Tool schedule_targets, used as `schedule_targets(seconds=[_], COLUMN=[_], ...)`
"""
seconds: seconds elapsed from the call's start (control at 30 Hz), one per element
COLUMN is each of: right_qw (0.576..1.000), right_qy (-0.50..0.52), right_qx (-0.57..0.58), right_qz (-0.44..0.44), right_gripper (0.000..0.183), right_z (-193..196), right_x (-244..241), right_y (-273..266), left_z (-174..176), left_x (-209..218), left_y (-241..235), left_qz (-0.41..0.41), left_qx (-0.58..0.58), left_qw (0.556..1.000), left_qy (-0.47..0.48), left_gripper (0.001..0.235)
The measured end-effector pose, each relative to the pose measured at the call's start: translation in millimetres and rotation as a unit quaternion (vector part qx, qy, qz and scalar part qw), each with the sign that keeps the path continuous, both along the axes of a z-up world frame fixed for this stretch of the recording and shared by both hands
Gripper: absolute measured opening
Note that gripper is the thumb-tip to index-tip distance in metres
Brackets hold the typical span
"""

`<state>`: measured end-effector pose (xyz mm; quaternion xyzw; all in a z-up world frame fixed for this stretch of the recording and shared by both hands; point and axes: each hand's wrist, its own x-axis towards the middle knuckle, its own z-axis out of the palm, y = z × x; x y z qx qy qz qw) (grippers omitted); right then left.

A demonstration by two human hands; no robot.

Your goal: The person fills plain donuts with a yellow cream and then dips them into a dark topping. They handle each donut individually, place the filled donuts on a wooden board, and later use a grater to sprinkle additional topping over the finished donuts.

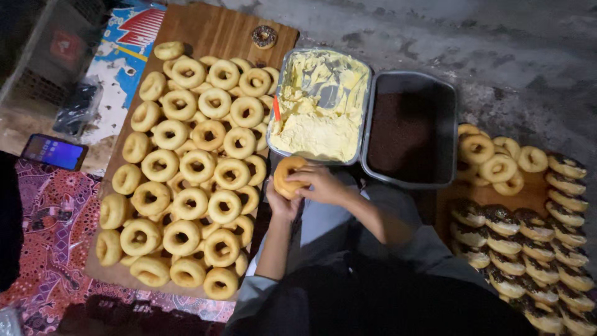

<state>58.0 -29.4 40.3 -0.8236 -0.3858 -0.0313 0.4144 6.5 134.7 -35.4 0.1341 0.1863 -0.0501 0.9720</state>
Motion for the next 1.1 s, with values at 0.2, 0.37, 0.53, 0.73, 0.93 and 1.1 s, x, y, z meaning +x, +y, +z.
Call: schedule_targets(seconds=[0.2,0.37,0.53,0.73,0.93,1.1], right_qw=[0.978,0.987,1.000,0.975,0.997,0.995], right_qy=[-0.073,0.055,0.004,-0.091,-0.054,-0.038], right_qx=[-0.085,-0.062,-0.013,-0.085,-0.008,-0.052], right_qz=[-0.174,-0.139,0.011,-0.182,-0.061,-0.079], right_gripper=[0.038,0.035,0.041,0.036,0.042,0.044], right_z=[-5,-1,9,12,17,45], right_x=[46,31,-14,35,-15,-30], right_y=[-26,-13,3,-28,-18,-32], left_z=[-22,-21,-28,-10,15,28], left_x=[-3,-6,-3,-12,-18,-23], left_y=[-2,-3,-1,-7,-5,-2], left_qz=[0.033,0.017,-0.001,-0.018,-0.020,-0.059], left_qx=[-0.028,-0.002,-0.118,0.004,0.029,0.004], left_qw=[0.999,0.999,0.975,1.000,0.999,0.998], left_qy=[0.009,0.046,-0.190,0.023,0.027,0.021], left_gripper=[0.045,0.053,0.062,0.062,0.061,0.062])
